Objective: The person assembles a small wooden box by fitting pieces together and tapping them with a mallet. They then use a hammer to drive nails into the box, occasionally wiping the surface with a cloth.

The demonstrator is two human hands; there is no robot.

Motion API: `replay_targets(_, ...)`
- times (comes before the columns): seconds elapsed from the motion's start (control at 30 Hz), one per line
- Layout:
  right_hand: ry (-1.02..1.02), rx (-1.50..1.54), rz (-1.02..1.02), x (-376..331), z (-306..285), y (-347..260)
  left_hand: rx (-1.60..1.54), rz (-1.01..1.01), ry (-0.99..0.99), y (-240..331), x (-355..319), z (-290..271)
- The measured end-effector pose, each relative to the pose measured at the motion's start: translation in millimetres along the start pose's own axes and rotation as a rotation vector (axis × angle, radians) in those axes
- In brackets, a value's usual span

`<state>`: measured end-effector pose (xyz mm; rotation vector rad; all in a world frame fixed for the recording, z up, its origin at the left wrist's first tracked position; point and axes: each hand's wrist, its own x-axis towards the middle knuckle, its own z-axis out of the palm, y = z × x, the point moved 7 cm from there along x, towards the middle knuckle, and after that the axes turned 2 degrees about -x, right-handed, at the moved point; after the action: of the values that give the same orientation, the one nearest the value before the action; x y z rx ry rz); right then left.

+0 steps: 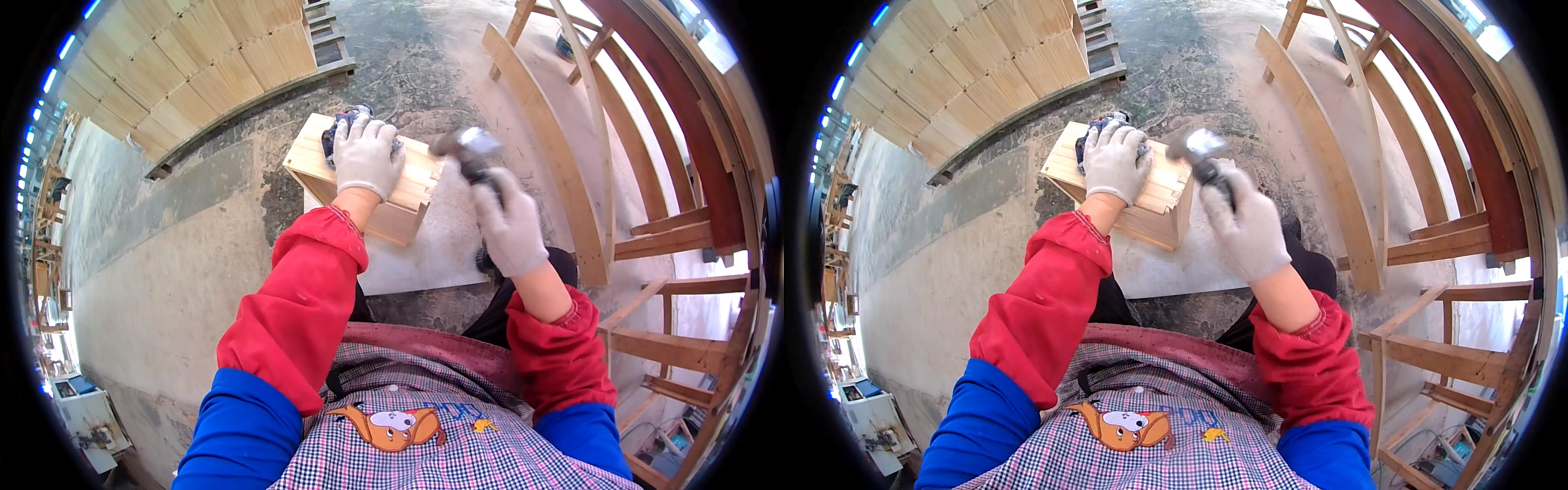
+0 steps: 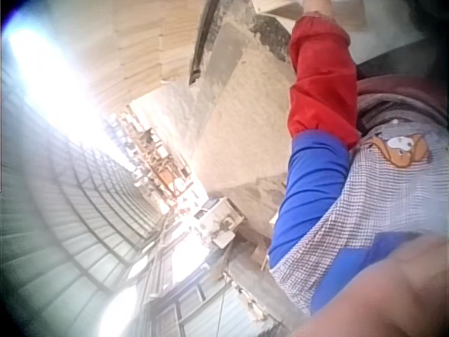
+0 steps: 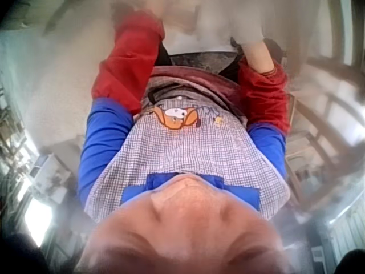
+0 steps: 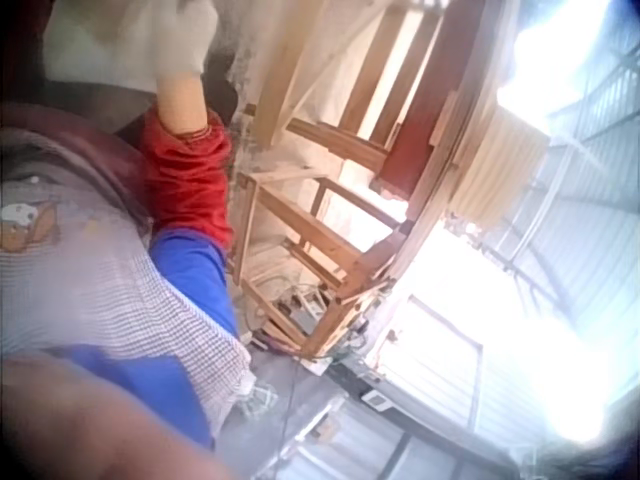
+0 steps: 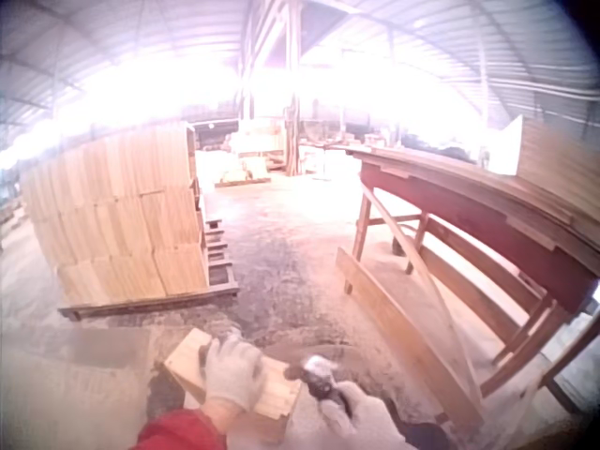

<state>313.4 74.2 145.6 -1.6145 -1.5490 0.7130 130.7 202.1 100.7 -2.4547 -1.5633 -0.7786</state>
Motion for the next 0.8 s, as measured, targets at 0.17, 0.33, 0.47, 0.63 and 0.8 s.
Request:
replay_targets(0.17,-0.134,-0.2,0.097,19.0,-4.2,15.9,0.005,-0.022,-0.012,-3.2,-4.6,-0.2)
replay_targets(0.33,0.046,0.019,0.041,15.0,-13.2,-11.6,-0.012,0.006,0.037,0.4,-0.3,-1.2)
replay_targets(0.47,-0.145,-0.309,0.062,28.5,-4.1,16.4,-0.032,0.022,0.063,0.1,-2.8,-4.3)
replay_targets(0.63,0.003,-0.104,0.091,32.6,-26.1,2.2,-0.004,0.025,0.036,-1.1,-2.7,-1.4)
replay_targets(0.8,-0.027,-0.279,0.021,47.9,6.1,51.4,-0.004,0.031,0.015,0.4,-0.5,0.4)
